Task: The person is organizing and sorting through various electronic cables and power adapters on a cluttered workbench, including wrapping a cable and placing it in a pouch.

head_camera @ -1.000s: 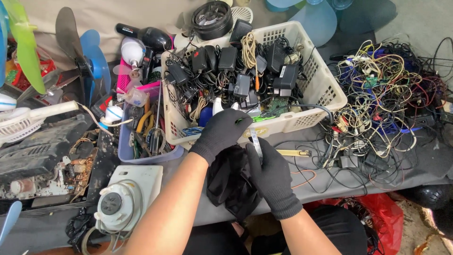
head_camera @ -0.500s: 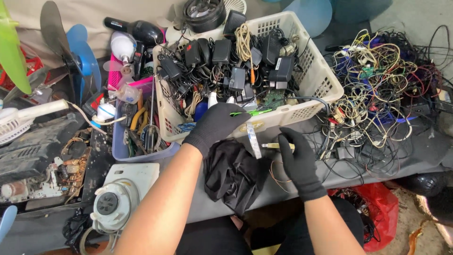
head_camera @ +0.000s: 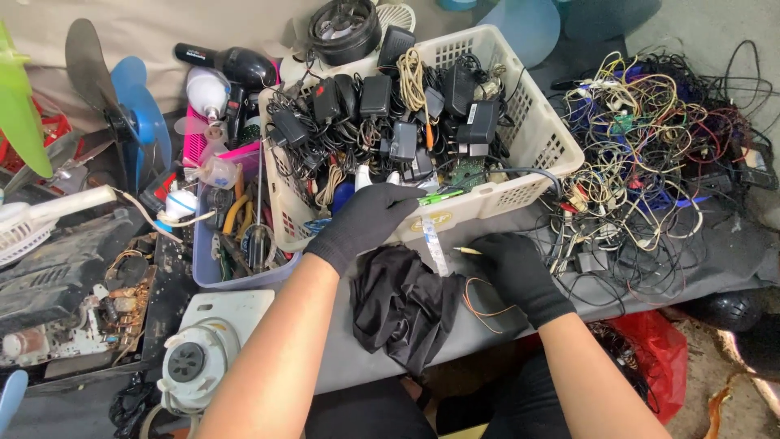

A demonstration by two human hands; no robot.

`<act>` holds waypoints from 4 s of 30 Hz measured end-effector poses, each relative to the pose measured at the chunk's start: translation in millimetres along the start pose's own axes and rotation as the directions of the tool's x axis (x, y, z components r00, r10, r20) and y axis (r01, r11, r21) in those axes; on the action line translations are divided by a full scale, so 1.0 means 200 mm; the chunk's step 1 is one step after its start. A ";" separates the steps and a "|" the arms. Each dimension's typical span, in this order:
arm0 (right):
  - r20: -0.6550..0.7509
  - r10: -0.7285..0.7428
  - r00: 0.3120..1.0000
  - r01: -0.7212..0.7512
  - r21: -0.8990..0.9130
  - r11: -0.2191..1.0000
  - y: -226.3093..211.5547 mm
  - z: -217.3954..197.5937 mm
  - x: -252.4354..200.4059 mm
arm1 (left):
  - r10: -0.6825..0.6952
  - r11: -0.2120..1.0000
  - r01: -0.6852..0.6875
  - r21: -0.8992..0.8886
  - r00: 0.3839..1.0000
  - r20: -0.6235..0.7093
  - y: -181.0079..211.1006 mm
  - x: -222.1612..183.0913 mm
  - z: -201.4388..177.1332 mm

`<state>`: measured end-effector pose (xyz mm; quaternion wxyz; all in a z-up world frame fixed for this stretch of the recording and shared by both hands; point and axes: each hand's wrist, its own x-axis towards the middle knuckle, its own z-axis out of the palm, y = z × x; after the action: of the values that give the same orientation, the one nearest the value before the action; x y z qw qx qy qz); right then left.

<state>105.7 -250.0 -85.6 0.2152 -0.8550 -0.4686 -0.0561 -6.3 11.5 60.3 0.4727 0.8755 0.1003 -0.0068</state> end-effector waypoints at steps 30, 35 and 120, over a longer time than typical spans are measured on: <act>-0.027 -0.006 1.000 0.008 0.058 0.998 -0.47 -0.70 0.24 | 0.005 0.999 -0.006 -0.039 1.000 -0.026 -0.11 0.03 -0.02; 0.082 -0.163 0.983 0.175 -0.173 0.969 -0.46 -0.75 0.39 | -0.014 0.998 0.012 -0.056 0.999 -0.039 -0.09 0.02 0.00; -0.182 0.139 0.973 -0.165 -0.136 0.977 0.03 0.15 -0.14 | -0.333 0.939 0.325 -0.115 0.941 -0.063 0.11 -0.01 -0.07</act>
<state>91.8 -261.1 -122.6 0.1936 -0.8940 -0.3760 -0.1480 -4.7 10.1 86.2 0.5047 0.8205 0.2647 -0.0448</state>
